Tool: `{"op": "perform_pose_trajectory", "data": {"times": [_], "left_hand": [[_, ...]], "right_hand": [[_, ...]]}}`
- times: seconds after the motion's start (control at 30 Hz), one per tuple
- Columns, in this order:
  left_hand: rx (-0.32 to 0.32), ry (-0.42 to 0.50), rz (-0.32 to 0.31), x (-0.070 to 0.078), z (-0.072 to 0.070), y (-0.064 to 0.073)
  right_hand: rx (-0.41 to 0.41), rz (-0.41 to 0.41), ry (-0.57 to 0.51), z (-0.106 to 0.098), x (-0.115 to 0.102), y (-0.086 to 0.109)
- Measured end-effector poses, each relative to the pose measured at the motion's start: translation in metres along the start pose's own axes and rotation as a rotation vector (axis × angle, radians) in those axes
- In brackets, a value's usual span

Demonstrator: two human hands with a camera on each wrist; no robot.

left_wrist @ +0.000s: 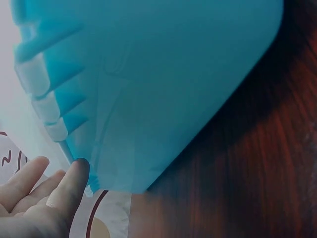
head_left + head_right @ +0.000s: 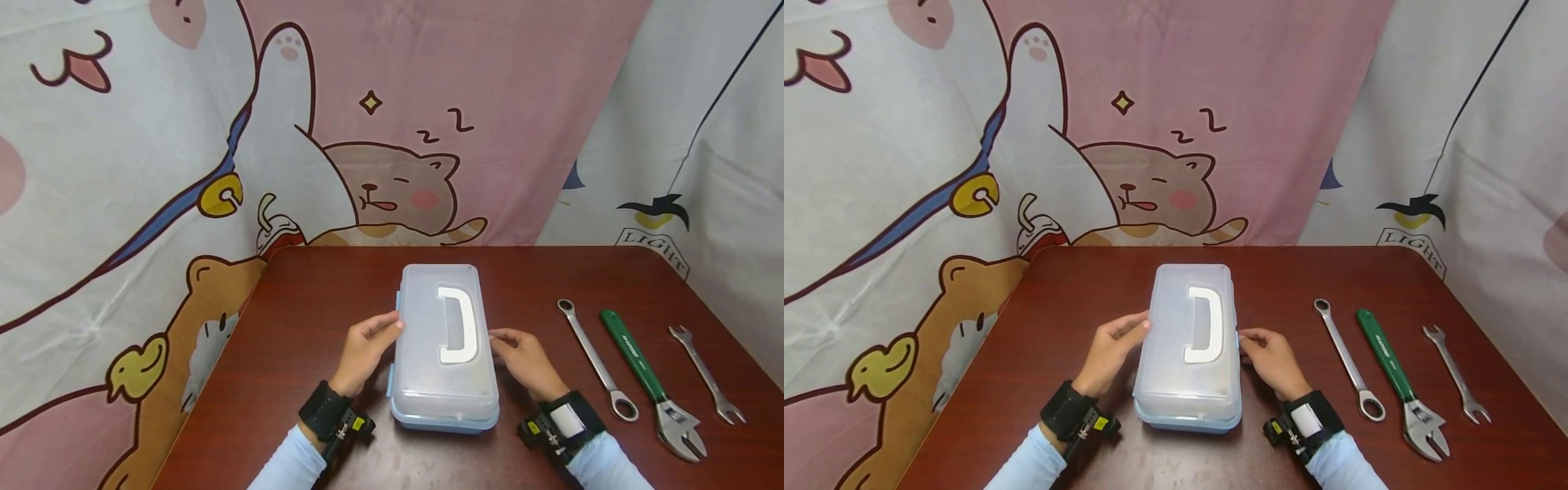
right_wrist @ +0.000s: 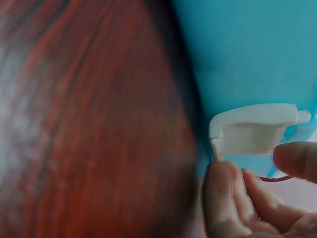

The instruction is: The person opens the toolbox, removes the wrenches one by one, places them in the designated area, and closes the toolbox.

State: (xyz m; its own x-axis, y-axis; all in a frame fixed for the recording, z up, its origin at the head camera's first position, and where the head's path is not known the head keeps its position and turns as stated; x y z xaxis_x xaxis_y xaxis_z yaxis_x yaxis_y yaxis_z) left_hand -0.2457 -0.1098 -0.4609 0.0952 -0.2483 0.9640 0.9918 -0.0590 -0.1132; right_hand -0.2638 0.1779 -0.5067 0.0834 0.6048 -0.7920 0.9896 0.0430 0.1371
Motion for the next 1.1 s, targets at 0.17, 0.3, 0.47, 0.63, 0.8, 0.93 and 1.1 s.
{"op": "perform_pose_trajectory", "data": {"times": [0.17,0.3,0.47,0.63,0.8,0.93,1.1], "left_hand": [[0.007,0.009,-0.014,-0.003,0.0,0.0],[0.008,0.009,-0.016,-0.004,0.001,0.0],[0.01,0.007,-0.016,-0.004,0.001,0.0],[0.01,0.005,-0.017,-0.004,0.0,0.0],[0.008,0.006,-0.014,-0.006,0.0,0.0],[0.009,0.008,-0.006,-0.005,0.0,0.0],[0.016,0.012,-0.005,-0.004,0.0,0.0]], "right_hand": [[-0.015,0.007,-0.008,0.001,0.002,-0.004],[-0.039,0.001,0.022,0.001,0.001,-0.005],[-0.071,0.003,0.015,0.001,0.001,-0.006],[-0.075,-0.007,0.013,-0.001,0.002,-0.006],[-0.052,-0.003,0.05,-0.008,0.008,-0.006],[-0.04,0.023,-0.063,-0.014,0.013,-0.005],[-0.149,0.033,-0.254,-0.007,0.01,0.002]]}}
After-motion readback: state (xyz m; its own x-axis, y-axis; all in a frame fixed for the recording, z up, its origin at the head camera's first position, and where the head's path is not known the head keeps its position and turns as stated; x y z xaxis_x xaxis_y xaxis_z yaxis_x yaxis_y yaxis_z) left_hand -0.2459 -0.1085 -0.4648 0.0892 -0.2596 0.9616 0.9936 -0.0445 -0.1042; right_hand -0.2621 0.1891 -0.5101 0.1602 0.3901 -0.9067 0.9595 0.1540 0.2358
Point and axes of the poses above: each hand's wrist, its own y-axis away from the middle knuckle, its own z-axis out of the palm, x = y × z, the point moved 8 cm from there along -y, towards the middle knuckle, and after that the axes turned 15 degrees about y, right-handed, at the moved point
